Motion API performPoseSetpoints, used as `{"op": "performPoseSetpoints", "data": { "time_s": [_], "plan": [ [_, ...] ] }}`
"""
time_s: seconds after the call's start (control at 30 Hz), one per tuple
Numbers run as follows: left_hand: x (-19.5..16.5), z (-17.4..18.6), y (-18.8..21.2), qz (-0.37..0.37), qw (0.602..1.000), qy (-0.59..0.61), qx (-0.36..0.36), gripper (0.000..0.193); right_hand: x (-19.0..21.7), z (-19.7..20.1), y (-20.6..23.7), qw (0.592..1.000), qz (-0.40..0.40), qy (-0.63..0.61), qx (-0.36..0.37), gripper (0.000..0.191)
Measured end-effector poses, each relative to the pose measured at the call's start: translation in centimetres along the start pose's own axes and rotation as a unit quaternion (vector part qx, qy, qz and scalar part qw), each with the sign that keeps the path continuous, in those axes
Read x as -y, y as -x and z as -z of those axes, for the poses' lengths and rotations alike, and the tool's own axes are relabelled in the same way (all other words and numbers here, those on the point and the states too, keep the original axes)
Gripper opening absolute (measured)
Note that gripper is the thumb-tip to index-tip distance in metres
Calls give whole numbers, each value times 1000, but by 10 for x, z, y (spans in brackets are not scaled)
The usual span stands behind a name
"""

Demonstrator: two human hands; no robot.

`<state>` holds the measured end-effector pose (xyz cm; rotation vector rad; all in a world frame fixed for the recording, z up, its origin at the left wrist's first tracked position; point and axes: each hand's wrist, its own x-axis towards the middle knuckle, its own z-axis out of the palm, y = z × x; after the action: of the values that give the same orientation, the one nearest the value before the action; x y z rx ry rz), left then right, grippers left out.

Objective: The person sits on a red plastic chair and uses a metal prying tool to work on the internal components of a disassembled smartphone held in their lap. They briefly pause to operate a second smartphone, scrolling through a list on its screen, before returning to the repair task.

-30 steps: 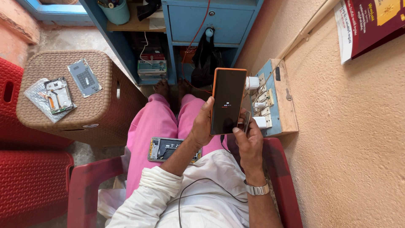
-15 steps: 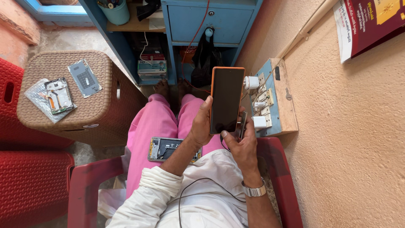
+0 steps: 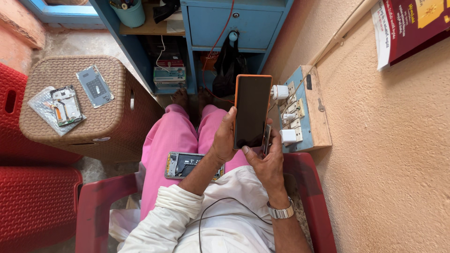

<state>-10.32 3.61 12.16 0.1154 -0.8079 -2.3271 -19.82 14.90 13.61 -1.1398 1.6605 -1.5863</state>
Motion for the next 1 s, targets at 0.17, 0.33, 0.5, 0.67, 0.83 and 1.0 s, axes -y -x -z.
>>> {"op": "performPoseSetpoints", "data": {
  "time_s": [0.17,0.33,0.5,0.67,0.83,1.0],
  "plan": [
    [-3,-3,-1,-3,1000,4,-7,75,2,1,0,998,24,50,-4,71],
    [-2,-1,-1,1,999,21,-35,73,1,0,-1,997,-63,11,-31,55],
    [1,5,-1,9,1000,23,0,75,-3,2,0,995,-56,-66,-40,36],
    [3,7,-2,13,1000,28,1,75,-2,5,1,997,-25,-67,-18,43],
    [0,6,-2,16,999,33,-7,76,1,1,0,999,-30,-31,-5,57],
    [-1,3,-2,7,1000,18,-4,75,-1,-1,-1,1000,-12,-26,4,63]
  ]
}}
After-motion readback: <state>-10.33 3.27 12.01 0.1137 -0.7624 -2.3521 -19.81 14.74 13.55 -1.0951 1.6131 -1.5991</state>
